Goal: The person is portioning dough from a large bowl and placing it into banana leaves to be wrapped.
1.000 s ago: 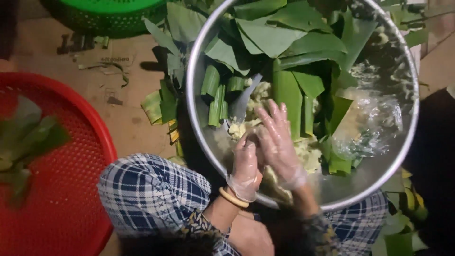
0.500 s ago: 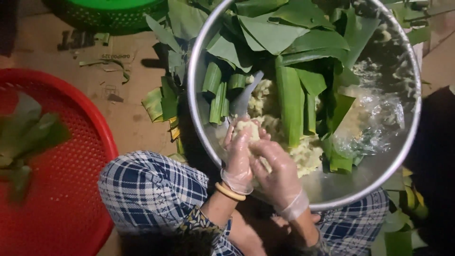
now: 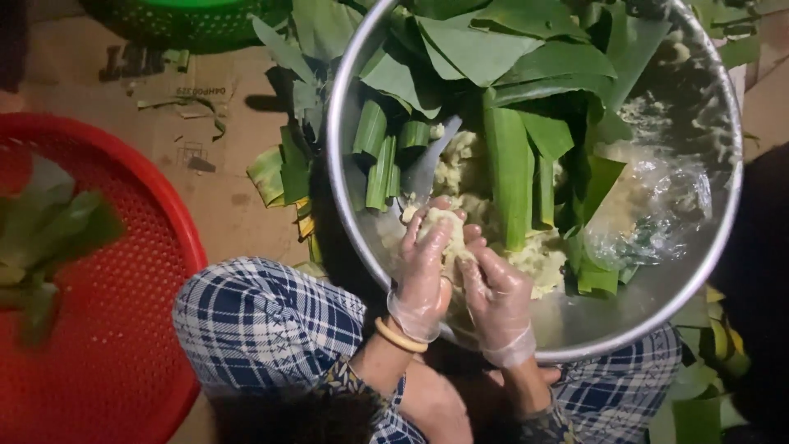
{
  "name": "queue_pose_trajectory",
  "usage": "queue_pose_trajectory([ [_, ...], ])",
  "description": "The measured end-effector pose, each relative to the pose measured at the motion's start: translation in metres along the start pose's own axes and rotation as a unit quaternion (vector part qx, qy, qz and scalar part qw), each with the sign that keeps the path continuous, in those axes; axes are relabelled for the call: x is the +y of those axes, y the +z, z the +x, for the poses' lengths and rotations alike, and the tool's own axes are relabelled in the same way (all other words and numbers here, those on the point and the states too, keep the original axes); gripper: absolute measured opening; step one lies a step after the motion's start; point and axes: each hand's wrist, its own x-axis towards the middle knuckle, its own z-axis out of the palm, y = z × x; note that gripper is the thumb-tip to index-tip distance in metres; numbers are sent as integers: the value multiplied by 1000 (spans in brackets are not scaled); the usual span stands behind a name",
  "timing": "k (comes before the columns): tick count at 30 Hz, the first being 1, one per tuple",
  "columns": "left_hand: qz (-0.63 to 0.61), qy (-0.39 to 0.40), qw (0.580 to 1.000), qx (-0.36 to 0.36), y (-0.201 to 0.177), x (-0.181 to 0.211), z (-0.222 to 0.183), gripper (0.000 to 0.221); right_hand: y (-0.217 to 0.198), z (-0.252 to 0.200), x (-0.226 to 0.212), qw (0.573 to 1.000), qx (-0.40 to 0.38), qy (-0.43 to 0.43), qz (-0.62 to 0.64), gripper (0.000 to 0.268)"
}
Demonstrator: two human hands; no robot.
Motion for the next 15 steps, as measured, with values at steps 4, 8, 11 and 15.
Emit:
queue_pose_trajectory([
  [4, 135, 42, 988, -60, 5, 1, -12, 49, 0, 10, 21, 994, 43, -72, -69, 24],
  [8, 100, 89, 989, -70, 2, -2, -4, 38, -34, 1, 4, 998, 36, 53, -21, 36],
  [11, 107, 24, 994, 3, 6, 16, -5, 40, -58, -13, 10, 991, 79, 85, 63, 26],
  [15, 28, 47, 998, -35, -6, 12, 2, 26, -78, -22, 20, 944, -113, 309, -27, 55],
])
